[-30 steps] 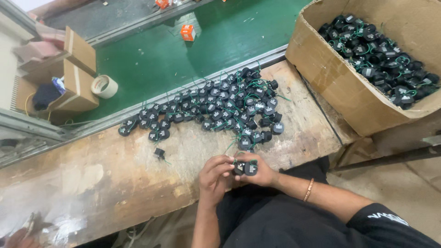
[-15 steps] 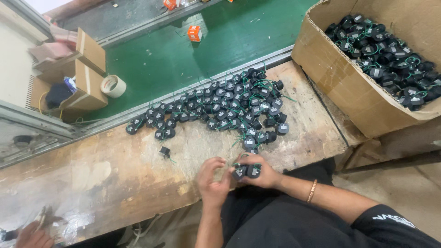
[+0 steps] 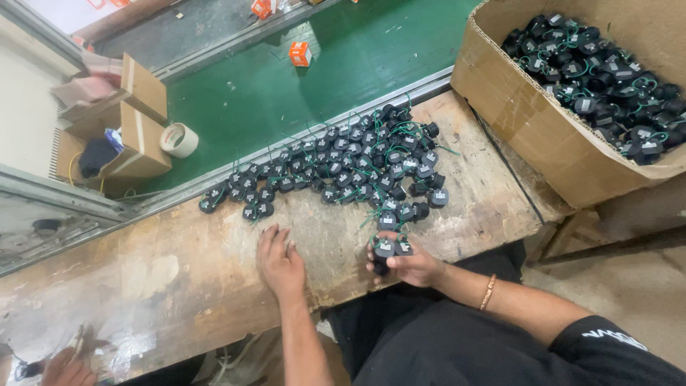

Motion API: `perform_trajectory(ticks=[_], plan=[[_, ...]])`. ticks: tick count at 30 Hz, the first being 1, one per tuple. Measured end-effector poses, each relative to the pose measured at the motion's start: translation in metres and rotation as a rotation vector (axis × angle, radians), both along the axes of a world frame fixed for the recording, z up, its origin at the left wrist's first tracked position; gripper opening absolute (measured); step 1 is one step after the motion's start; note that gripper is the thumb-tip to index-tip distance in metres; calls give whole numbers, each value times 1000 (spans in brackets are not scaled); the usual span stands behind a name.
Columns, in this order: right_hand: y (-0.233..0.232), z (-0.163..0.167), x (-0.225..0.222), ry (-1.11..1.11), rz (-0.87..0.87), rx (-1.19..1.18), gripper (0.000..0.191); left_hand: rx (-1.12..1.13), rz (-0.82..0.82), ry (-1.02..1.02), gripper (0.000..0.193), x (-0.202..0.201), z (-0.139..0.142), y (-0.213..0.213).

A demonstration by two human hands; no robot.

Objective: The person sits at a factory workbench and picks up small black electronic components with green wire leads one at a time from a pile, manipulates each component and its wire in their hands, and places it back on the bench, repeating this with many components across the episode.

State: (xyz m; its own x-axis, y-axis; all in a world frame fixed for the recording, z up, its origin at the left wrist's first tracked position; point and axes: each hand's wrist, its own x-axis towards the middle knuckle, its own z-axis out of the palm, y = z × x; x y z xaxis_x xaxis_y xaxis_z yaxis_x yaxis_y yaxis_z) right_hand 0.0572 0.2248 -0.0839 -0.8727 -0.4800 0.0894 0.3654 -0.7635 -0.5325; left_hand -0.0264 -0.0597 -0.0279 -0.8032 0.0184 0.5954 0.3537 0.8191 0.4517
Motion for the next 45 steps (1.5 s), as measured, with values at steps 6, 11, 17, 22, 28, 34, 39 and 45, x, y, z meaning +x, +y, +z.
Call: perform_trajectory(ticks=[6,11,17,22,28,34,39,45], plan=[[0,8,2,33,-1,46,59,295,202,33,43,10,-1,-6],[1,15,3,57,-2,45,59,490,147,14,37,3,-16,-13],[1,18,1,56,-3,18,58,759,47,-32,20,3,-20,-18],[0,18,1,70,-3,-14,57,471,-49,-55,22,7,-9,-7],[-1,16,0,40,7,-32,58,729,-128,-85,20,1,-18,-9],[0,18,-1,15,18,-55,57,1168,-58,-225,14,11,-25,-1],[-3,22,-1,-15,-3,-34,69,1220,-564,-109,15,50,-7,55],[-1,18,5,-44,29,60,78,535,-616,-32,19,51,18,101]])
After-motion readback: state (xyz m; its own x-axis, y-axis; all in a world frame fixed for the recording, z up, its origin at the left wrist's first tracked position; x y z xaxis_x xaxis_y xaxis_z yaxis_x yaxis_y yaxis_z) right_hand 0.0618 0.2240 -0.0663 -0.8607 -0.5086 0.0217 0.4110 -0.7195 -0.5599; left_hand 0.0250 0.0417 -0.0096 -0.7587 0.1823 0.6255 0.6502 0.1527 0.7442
